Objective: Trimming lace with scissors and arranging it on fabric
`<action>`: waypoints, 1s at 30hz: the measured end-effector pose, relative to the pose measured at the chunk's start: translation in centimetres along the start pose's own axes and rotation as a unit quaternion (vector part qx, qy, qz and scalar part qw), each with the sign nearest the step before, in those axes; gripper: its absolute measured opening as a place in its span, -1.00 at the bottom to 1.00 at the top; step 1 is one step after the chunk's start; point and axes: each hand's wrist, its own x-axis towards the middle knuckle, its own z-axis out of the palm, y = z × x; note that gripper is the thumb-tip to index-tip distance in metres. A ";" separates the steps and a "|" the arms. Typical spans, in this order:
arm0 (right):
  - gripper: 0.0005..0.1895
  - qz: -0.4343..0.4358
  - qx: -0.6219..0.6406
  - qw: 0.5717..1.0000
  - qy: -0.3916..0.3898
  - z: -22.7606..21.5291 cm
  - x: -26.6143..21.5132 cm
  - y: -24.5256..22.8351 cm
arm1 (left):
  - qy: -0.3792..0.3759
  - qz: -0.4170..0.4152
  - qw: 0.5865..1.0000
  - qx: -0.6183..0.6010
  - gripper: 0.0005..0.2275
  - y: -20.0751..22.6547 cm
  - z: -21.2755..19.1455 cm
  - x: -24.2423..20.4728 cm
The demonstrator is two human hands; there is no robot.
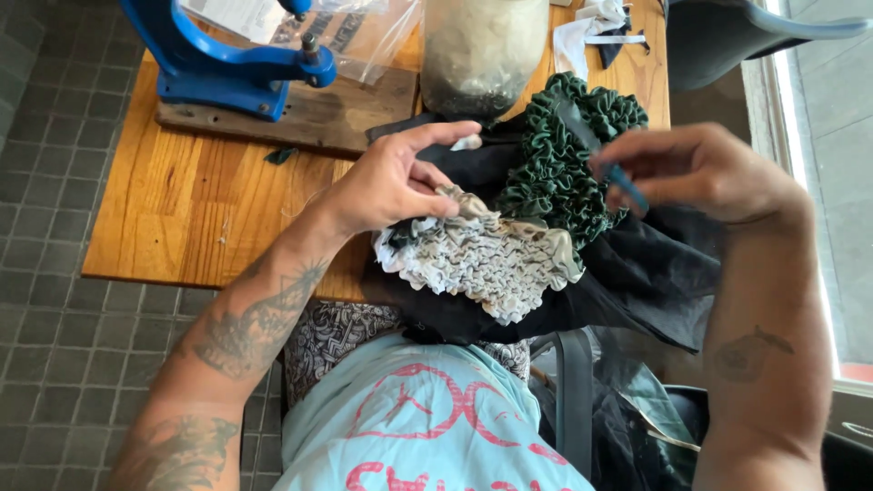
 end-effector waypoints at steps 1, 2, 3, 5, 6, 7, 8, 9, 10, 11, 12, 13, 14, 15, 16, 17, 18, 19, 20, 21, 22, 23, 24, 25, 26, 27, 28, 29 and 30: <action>-0.45 -0.001 0.000 1.000 0.003 0.4 0.1 -0.7 | -0.002 0.001 1.000 0.001 -0.28 -0.5 0.0 0.1; -0.50 0.018 -0.065 0.991 0.118 0.8 0.3 -1.4 | 0.027 0.003 1.000 0.015 -0.27 -1.0 0.1 -0.1; -0.55 0.039 -0.128 0.964 0.231 1.3 0.5 -2.1 | 0.057 0.005 0.998 0.030 -0.27 -1.6 0.2 -0.2; -0.54 0.085 -0.217 0.922 0.309 0.4 1.4 -1.0 | 0.062 0.024 0.997 0.048 -0.36 -1.6 0.5 -0.5; -0.54 0.130 -0.304 0.863 0.382 0.0 1.8 -0.5 | 0.065 0.044 0.995 0.066 -0.45 -1.6 0.6 -0.6; -0.54 0.131 -0.304 0.862 0.384 -0.9 2.1 0.9 | 0.063 0.044 0.995 0.066 -0.45 -1.7 0.7 -0.9; -0.54 0.126 -0.333 0.845 0.398 -1.8 2.3 2.2 | 0.067 0.067 0.993 0.068 -0.49 -1.9 0.8 -0.9; -0.54 0.122 -0.362 0.828 0.411 -2.8 2.6 3.5 | 0.070 0.090 0.991 0.070 -0.53 -2.0 0.9 -1.0; -0.54 0.120 -0.362 0.827 0.413 -3.1 3.2 3.9 | 0.069 0.092 0.991 0.072 -0.53 -1.9 0.9 -1.1; -0.56 0.139 -0.360 0.824 0.414 -3.3 3.8 4.3 | 0.081 0.084 0.989 0.094 -0.64 -1.9 1.0 -1.2; -0.58 0.157 -0.356 0.822 0.415 -3.5 4.5 4.8 | 0.094 0.076 0.986 0.115 -0.76 -1.8 1.0 -1.3; -0.58 0.156 -0.356 0.822 0.417 -4.1 5.1 5.5 | 0.093 0.078 0.986 0.117 -0.76 -1.7 1.1 -1.5; -0.57 0.167 -0.368 0.819 0.407 -4.7 5.7 6.3 | 0.113 0.052 0.984 0.130 -0.78 -1.5 1.2 -1.6; -0.57 0.178 -0.379 0.817 0.396 -5.3 6.4 7.0 | 0.133 0.025 0.981 0.142 -0.78 -1.4 1.3 -1.7; -0.57 0.178 -0.379 0.816 0.398 -6.3 6.8 8.5 | 0.132 0.026 0.981 0.143 -0.78 -1.2 1.2 -1.8; -0.58 0.166 -0.403 0.809 0.395 -7.4 7.2 10.0 | 0.161 0.044 0.972 0.167 -0.82 -1.0 1.2 -1.9; -0.58 0.153 -0.428 0.800 0.390 -8.5 7.6 11.5 | 0.190 0.063 0.961 0.191 -0.85 -0.8 1.1 -1.9; -0.58 0.153 -0.428 0.800 0.392 -8.6 7.9 11.8 | 0.189 0.064 0.961 0.192 -0.85 -1.1 0.7 -1.9; -0.54 0.148 -0.428 0.804 0.386 -9.0 8.3 12.1 | 0.216 0.069 0.954 0.198 -0.81 -1.5 0.2 -1.8; -0.51 0.143 -0.427 0.808 0.380 -9.3 8.8 12.3 | 0.242 0.075 0.946 0.204 -0.76 -1.7 -0.2 -1.7; -0.51 0.140 -0.429 0.807 0.382 -9.4 9.0 12.5 | 0.244 0.079 0.944 0.205 -0.76 -1.8 -0.5 -1.5; -0.56 0.147 -0.435 0.814 0.357 -9.6 9.3 12.7 | 0.254 0.051 0.951 0.170 -0.83 -1.9 -0.8 -1.3; -0.60 0.155 -0.440 0.820 0.331 -9.6 9.4 12.9 | 0.263 0.022 0.955 0.134 -0.90 -2.0 -1.1 -1.1; -0.60 0.153 -0.441 0.819 0.334 -9.1 9.5 11.9 | 0.262 0.026 0.955 0.135 -0.90 -1.7 -1.3 -0.9; -0.61 0.171 -0.435 0.823 0.324 -8.4 9.6 10.9 | 0.250 0.041 0.949 0.189 -0.89 -1.4 -1.4 -0.7; -0.62 0.188 -0.429 0.826 0.313 -7.8 9.7 10.0 | 0.237 0.056 0.939 0.243 -0.88 -1.2 -1.5 -0.4; -0.62 0.188 -0.429 0.825 0.317 -8.4 9.6 11.4 | 0.235 0.058 0.939 0.244 -0.88 -0.8 -1.5 0.5; -0.62 0.162 -0.430 0.814 0.356 -9.0 9.6 12.8 | 0.213 0.140 0.923 0.289 -0.90 -0.4 -1.4 1.4; -0.61 0.138 -0.429 0.801 0.393 -9.4 9.3 14.3 | 0.187 0.219 0.899 0.330 -0.91 -0.1 -1.1 2.2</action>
